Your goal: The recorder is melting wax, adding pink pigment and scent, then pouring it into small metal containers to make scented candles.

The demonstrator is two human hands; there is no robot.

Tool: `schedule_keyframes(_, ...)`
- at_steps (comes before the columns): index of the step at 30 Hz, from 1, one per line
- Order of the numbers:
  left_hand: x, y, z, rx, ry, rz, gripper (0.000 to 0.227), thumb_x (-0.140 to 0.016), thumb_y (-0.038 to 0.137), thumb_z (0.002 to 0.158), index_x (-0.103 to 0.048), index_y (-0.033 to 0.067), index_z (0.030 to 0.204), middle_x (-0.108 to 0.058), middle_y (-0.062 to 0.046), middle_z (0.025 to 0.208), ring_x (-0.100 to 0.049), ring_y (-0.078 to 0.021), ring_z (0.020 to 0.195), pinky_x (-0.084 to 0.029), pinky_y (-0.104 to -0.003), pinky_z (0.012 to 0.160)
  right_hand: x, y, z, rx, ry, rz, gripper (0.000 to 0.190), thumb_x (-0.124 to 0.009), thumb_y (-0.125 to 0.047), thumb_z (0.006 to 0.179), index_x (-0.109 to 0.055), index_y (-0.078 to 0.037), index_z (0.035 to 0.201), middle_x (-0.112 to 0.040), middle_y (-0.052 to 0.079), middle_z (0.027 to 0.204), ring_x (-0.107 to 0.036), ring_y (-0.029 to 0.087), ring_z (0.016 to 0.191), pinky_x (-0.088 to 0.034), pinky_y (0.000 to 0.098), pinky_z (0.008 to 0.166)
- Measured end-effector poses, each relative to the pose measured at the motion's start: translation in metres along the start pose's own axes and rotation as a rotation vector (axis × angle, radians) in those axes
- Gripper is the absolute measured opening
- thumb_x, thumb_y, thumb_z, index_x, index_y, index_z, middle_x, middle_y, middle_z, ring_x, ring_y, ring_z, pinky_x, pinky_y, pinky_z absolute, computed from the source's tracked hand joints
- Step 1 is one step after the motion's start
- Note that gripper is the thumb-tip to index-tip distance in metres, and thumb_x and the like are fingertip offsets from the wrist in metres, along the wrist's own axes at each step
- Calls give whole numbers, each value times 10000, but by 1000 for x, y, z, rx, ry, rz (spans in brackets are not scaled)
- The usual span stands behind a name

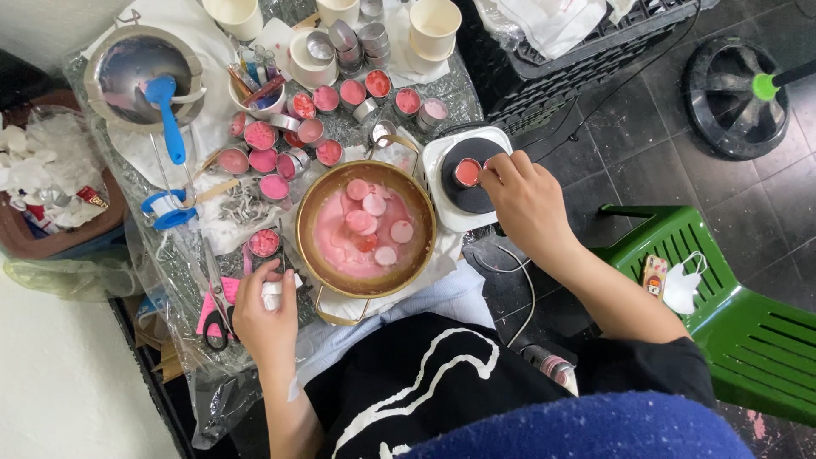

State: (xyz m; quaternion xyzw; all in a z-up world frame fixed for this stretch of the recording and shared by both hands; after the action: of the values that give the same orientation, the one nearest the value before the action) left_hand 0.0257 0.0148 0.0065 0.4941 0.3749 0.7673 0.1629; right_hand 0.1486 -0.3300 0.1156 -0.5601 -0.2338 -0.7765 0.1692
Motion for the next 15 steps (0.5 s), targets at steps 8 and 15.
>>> schedule_keyframes(8,-1,1,-1,-2,3,16,205,-792,157,936,-713,80,1108,-669,-61,902,-665,-265,834,-507,-389,737,2,0,-3,28,27,-16,256,-664,-58,800,-684,-98,1053,-613,-7,1088,-567,180,958,-487,300,744)
schedule_keyframes(15,-1,-1,-1,-5,7,-9,205,-789,152,941,-710,79,1115,-671,-63,913,-668,-264,832,-511,-386,737,0,-3,-4,39,7,-4,279,-664,-67,788,-691,-100,1065,-612,5,1089,-576,181,975,-490,300,749)
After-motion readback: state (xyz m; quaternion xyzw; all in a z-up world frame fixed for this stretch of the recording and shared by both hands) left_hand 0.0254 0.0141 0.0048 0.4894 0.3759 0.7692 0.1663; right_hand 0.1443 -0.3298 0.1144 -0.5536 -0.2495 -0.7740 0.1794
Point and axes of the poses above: each hand's wrist, its own z-axis towards the middle knuckle, its own x-axis out of the back of the hand, y = z × x, the point moved 3 cm from there along z, towards the middle knuckle
